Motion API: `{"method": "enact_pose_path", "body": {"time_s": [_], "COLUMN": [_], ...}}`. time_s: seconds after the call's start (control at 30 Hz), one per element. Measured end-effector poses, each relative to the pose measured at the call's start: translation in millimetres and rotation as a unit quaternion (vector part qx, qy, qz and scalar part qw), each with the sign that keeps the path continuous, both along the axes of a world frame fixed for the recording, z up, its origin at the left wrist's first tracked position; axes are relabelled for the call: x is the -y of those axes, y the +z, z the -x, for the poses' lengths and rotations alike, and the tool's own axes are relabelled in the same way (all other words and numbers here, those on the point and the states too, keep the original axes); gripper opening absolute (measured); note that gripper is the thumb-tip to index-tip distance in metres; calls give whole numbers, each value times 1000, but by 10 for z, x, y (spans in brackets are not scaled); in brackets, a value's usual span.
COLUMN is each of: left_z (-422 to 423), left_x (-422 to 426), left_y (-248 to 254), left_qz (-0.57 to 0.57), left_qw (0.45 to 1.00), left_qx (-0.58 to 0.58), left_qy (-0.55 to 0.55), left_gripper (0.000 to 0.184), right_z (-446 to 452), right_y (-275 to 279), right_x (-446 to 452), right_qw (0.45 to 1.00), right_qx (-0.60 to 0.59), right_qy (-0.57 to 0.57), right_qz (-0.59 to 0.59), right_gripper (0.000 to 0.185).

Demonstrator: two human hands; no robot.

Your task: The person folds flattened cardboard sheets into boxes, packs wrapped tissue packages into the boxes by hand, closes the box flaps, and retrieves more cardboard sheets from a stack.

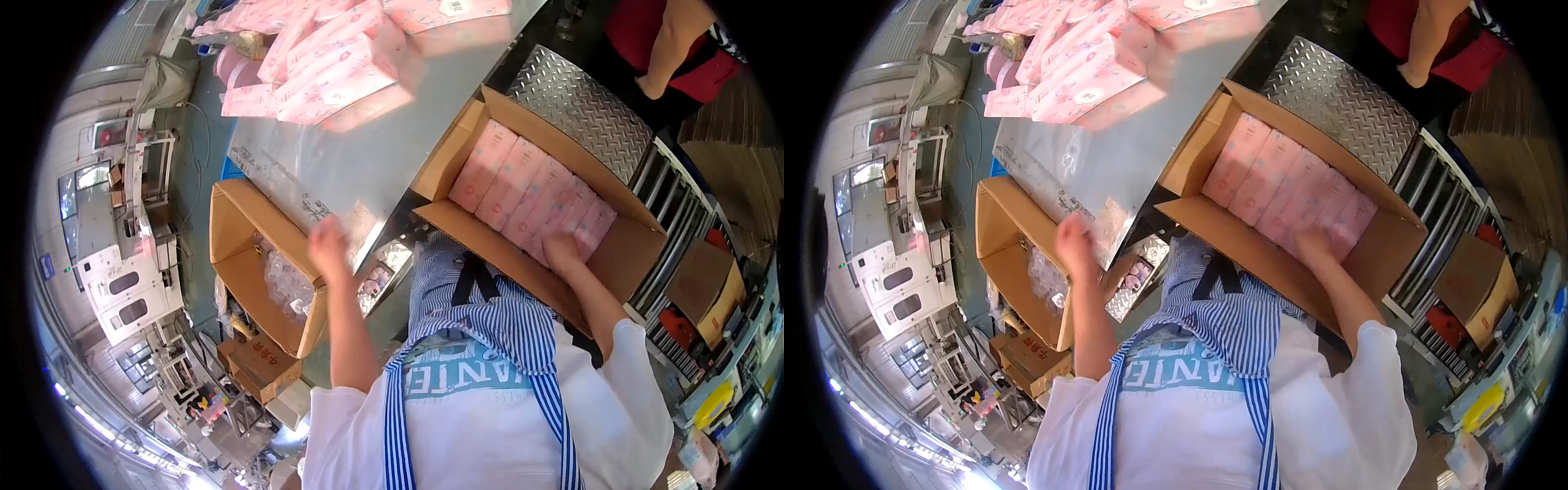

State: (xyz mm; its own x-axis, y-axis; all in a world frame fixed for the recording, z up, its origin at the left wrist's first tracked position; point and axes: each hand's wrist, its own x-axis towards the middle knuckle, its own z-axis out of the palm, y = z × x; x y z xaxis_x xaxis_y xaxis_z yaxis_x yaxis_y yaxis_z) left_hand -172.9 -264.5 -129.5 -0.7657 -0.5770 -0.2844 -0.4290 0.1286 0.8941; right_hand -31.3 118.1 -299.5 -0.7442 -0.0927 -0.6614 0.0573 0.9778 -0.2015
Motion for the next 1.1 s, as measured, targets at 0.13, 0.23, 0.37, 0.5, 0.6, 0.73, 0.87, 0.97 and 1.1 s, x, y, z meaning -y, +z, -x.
{"method": "enact_pose_path", "body": {"time_s": [0.13,0.23,0.37,0.5,0.6,0.73,0.87,0.97,1.1], "left_z": [-643,-1040,-697,1041,2095,2757,2612,2068,1799], "left_x": [1644,2303,2539,1318,626,130,175,359,338], "left_y": [-43,-296,-664,-189,-83,146,-134,-458,-758], "left_qz": [471,474,579,502,508,523,428,409,-120], "left_qw": [870,822,802,838,786,709,790,828,972], "left_qx": [34,267,140,-39,-156,-276,-180,-199,13], "left_qy": [143,168,35,-211,-315,-385,-400,-327,-204], "left_gripper": [30,38,43,49,49,43,26,33,57], "right_z": [-678,-338,833,2206,3437,4848,5249,5336,4903], "right_y": [-666,-549,-71,1079,1608,1519,1775,1905,1520], "right_x": [-14,-26,246,610,959,1331,1787,1800,1842], "right_qw": [988,972,980,889,791,820,921,982,939], "right_qx": [114,230,-6,-399,-579,-544,-384,-61,-66], "right_qy": [-101,14,-128,-86,-7,16,62,115,-51], "right_qz": [23,42,154,208,196,178,14,136,333], "right_gripper": [25,28,26,18,18,20,32,42,54]}}
